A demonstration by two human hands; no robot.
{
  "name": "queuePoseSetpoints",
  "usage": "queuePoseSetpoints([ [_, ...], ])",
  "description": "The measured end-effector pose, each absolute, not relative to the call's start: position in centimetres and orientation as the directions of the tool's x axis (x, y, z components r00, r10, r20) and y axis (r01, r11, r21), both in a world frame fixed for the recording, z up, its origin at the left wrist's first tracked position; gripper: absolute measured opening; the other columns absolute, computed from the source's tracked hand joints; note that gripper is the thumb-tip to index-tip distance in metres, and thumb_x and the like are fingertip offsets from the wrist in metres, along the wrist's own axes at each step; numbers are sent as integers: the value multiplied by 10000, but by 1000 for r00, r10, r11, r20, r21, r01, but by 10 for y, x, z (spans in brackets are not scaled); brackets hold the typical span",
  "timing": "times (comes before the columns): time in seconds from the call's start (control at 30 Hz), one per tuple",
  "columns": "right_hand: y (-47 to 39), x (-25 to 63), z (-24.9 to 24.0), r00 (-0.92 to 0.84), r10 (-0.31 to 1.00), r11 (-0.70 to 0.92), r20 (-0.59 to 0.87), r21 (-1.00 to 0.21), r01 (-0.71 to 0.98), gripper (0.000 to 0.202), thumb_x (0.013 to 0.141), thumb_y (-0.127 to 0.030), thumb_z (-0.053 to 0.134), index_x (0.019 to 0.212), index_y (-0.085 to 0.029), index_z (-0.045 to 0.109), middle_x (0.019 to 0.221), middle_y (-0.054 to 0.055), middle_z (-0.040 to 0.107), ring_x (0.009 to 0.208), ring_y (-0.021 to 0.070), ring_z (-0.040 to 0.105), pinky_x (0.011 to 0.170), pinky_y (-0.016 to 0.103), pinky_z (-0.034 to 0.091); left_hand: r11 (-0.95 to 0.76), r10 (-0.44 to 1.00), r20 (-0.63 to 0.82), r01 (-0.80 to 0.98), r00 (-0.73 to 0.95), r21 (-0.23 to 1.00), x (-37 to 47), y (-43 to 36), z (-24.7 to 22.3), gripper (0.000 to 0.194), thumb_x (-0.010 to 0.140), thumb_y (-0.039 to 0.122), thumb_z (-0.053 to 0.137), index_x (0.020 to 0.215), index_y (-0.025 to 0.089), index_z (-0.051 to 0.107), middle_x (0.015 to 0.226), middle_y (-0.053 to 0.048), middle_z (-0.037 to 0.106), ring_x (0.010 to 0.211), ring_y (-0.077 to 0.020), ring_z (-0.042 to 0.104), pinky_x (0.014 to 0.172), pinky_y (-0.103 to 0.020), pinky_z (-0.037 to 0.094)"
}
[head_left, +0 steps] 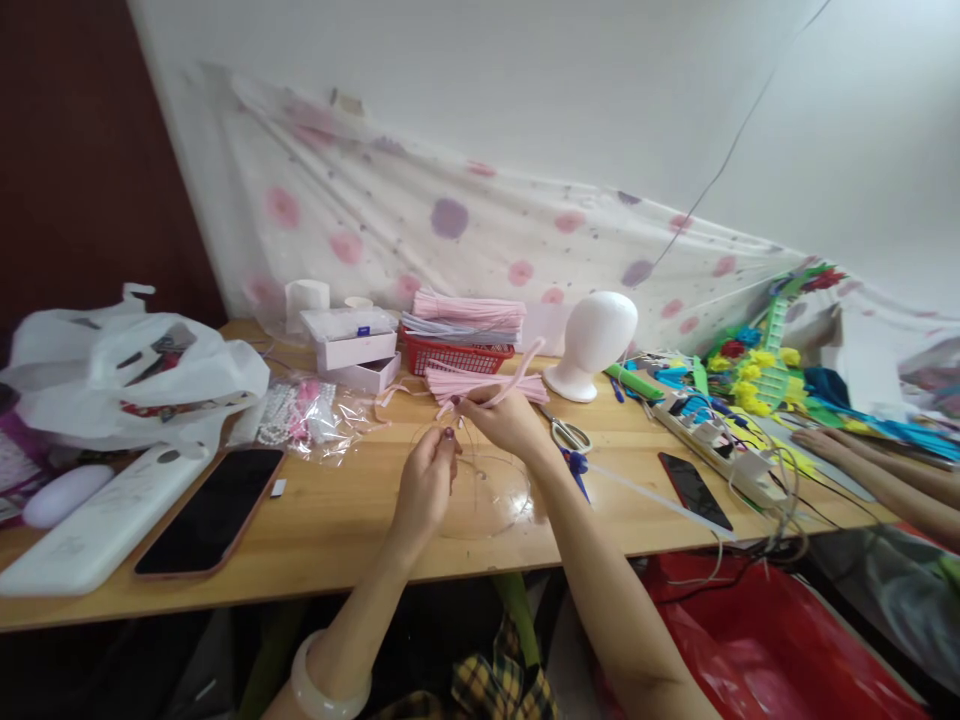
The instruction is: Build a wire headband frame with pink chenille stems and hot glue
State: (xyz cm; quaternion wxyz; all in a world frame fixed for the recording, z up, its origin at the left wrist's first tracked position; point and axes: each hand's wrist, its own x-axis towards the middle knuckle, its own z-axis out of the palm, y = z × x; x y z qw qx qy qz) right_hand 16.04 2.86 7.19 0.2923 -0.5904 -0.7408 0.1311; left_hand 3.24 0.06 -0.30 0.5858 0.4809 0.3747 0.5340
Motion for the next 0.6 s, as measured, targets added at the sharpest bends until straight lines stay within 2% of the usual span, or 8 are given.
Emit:
queuePoseSetpoints([
  [0.1,37,176,83,-198,953,295,229,-558,775,307,815,-305,607,537,-178,583,488,-23,492,508,113,404,512,257,249,158,938,-37,-332,344,930,22,-3,8,263,841,449,486,718,227,417,500,113,231,389,-68,199,378,-182,256],
  [0.27,45,196,100,-383,903,413,196,-644,643,393,769,-494,655,551,-178,570,526,-30,471,532,107,394,514,248,276,322,831,-109,-311,545,894,10,-16,20,282,811,477,542,738,236,415,466,135,189,396,-58,70,344,-161,109],
  [0.4,48,203,98,-454,866,454,211,-713,535,450,775,-573,639,573,-176,572,495,-54,395,506,97,345,490,243,248,322,810,-115,-272,576,907,9,-26,21,287,829,465,577,752,226,438,469,137,211,410,-49,64,348,-138,83],
  [0.6,57,211,87,-449,859,451,244,-775,442,454,723,-583,693,581,-171,568,517,-44,443,502,93,353,486,240,245,297,825,-120,-243,552,923,14,-23,20,274,865,456,518,750,228,420,467,140,209,405,-51,55,342,-137,78],
])
